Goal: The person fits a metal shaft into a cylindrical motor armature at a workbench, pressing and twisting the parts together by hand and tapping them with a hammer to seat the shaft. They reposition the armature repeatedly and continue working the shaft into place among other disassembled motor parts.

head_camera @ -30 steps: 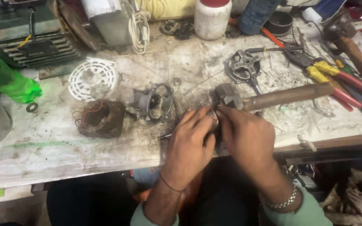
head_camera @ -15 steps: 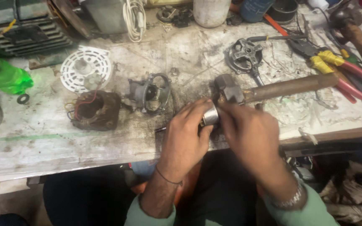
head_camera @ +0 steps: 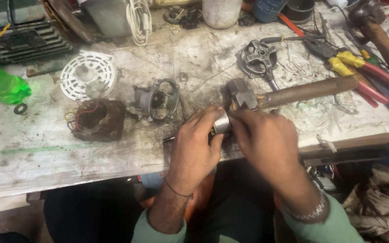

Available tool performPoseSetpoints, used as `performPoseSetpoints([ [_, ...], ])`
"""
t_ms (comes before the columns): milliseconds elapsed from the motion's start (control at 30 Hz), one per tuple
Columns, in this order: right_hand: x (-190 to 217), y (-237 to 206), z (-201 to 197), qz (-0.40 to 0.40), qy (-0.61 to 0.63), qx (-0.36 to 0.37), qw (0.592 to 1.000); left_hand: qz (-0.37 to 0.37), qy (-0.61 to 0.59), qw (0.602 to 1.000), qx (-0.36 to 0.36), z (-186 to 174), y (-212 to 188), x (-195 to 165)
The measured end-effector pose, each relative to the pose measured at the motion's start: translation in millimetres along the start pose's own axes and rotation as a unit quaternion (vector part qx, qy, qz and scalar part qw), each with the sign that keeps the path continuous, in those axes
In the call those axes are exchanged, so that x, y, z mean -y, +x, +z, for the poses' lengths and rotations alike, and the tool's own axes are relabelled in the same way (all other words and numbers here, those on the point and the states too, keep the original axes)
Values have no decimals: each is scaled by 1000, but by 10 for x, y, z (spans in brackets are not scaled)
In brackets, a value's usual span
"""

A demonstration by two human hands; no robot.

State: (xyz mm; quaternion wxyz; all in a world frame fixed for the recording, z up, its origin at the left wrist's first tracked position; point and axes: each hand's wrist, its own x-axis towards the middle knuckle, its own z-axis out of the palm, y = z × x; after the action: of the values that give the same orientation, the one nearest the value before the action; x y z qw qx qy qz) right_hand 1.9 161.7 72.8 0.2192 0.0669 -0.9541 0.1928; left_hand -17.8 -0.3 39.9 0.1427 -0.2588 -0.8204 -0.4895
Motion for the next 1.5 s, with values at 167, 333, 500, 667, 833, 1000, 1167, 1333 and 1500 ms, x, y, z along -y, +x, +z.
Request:
performPoseSetpoints([
  [167,34,36,-50,2,30,5,1000,4,12,1000,9,3,-8,17],
  [333,-18,42,-4,-21,16,-7,1000,30,5,1000,-7,-29,-2,6],
  [500,-27,36,29,-6,3,-15,1000,39,-5,999,-20,-51,-3,-33],
  [667,18,19,-37,-22,-4,-3,1000,29,-10,999,-10,-47,-12,-48],
  [833,-29,9,-12,-1,-16,12,1000,26,-16,999,-16,-28,5,-39],
  [1000,-23,-3,-14,-11,-20,9,1000,34,4,999,-15,-14,4,-32],
  [1167,103,103,-124,32,-51,58,996,33,13,999,-12,12,11,-34],
  [1333,106,131,-125,1,-25,27,999,40,16,999,-13,-5,33,-44],
  [1500,-31,72,29,3,-17,1,1000,35,-8,999,-5,-45,20,-67],
])
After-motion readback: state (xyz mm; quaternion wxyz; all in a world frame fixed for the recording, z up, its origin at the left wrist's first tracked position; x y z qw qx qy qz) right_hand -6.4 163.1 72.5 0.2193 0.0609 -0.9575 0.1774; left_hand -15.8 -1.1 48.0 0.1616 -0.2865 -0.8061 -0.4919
